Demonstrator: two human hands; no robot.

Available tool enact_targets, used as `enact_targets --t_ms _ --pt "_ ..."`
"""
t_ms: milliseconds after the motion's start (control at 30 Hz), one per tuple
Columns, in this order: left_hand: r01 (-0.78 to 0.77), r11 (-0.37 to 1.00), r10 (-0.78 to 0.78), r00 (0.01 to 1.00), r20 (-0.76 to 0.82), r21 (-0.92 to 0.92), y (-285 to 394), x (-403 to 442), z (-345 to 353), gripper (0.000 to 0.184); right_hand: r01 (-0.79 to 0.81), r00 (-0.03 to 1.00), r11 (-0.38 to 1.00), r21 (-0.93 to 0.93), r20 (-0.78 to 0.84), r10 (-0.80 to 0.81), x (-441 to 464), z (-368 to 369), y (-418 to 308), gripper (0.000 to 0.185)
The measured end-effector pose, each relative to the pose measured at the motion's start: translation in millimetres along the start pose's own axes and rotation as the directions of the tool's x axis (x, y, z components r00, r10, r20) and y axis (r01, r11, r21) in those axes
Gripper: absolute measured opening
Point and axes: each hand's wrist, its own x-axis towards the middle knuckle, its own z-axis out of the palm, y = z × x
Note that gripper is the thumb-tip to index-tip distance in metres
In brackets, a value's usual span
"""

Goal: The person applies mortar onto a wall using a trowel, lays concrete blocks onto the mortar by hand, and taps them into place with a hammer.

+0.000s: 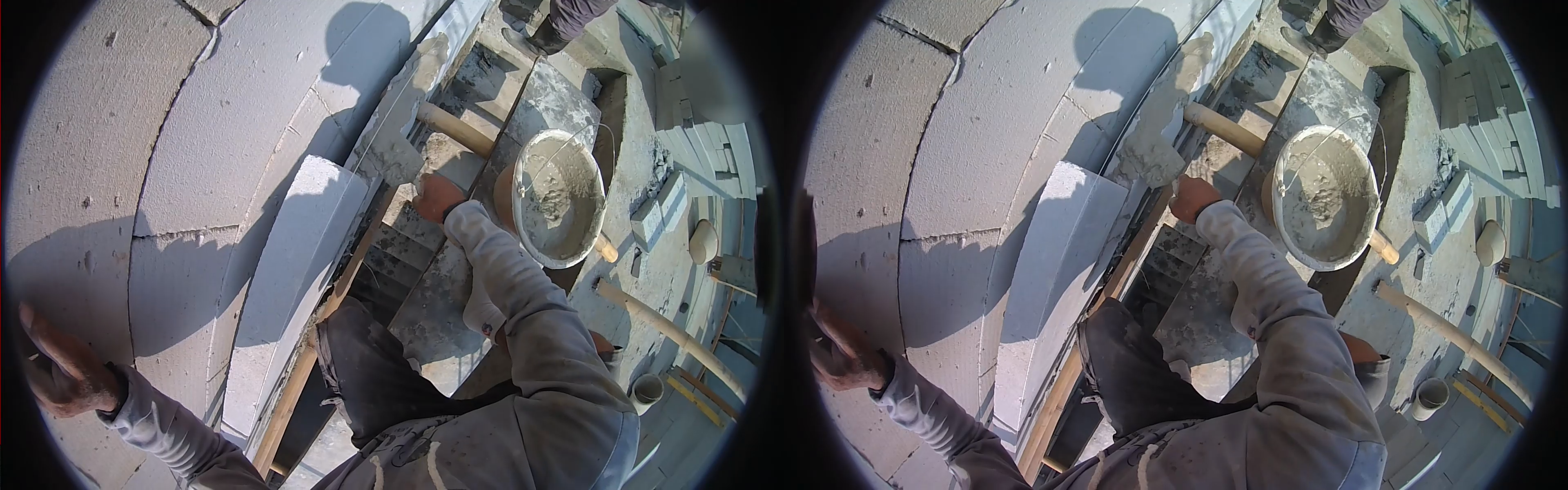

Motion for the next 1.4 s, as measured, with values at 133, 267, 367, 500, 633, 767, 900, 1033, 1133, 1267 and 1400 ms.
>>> enact_targets --t_ms 133,267,367,500,633,767,900,1033,1133,1267,1400 --pt "-0.052 0.998 0.051 0.998 0.033 0.043 -11 2 -1 0.022 -0.019 0.993 0.999 -0.040 0.114 0.024 -38 -9 16 0.038" --pt "-0.079 0.993 0.072 0.995 0.069 0.093 -20 -7 -2 0.020 -0.001 0.993 1.000 -0.028 0.116 0.004 -59 -35 11 0.039" --pt "-0.084 0.993 0.076 0.993 0.086 0.084 -13 -10 -4 0.019 -0.057 0.997 0.997 0.058 -0.042 0.060 -50 -35 1 0.041" --pt "0.015 1.000 -0.015 1.000 0.013 -0.012 10 0 -4 0.022 0.179 0.933 0.965 0.193 -0.345 -0.104 -13 8 9 0.048" --pt "-0.048 0.989 0.050 0.999 0.010 -0.138 25 9 -3 0.033 0.188 0.833 0.962 0.198 -0.552 -0.049 25 70 -7 0.049" --pt "0.075 0.992 -0.077 0.997 0.009 0.101 -9 -10 -6 0.034 0.080 0.875 0.961 0.264 -0.481 0.059 59 121 -12 0.051" --pt "0.045 0.987 -0.045 0.999 -0.002 0.156 -7 -7 -7 0.035 -0.015 0.944 0.940 0.340 -0.304 0.125 75 130 -12 0.048" --pt "0.034 0.988 -0.035 0.999 0.005 0.151 -1 -5 1 0.036 0.032 0.915 0.945 0.326 -0.389 0.103 59 149 0 0.040" --pt "0.042 0.985 -0.042 0.999 -0.004 0.168 -6 -4 -1 0.036 0.005 0.915 0.954 0.301 -0.386 0.117 38 164 11 0.028" --pt "0.083 0.976 -0.081 0.996 -0.022 0.202 -23 -4 -2 0.038 -0.034 0.911 0.951 0.309 -0.382 0.156 0 194 24 0.029" --pt "0.099 0.976 -0.105 0.994 0.022 0.194 4 -3 -8 0.039 -0.128 0.944 0.927 0.354 -0.243 0.223 -64 168 5 0.033"
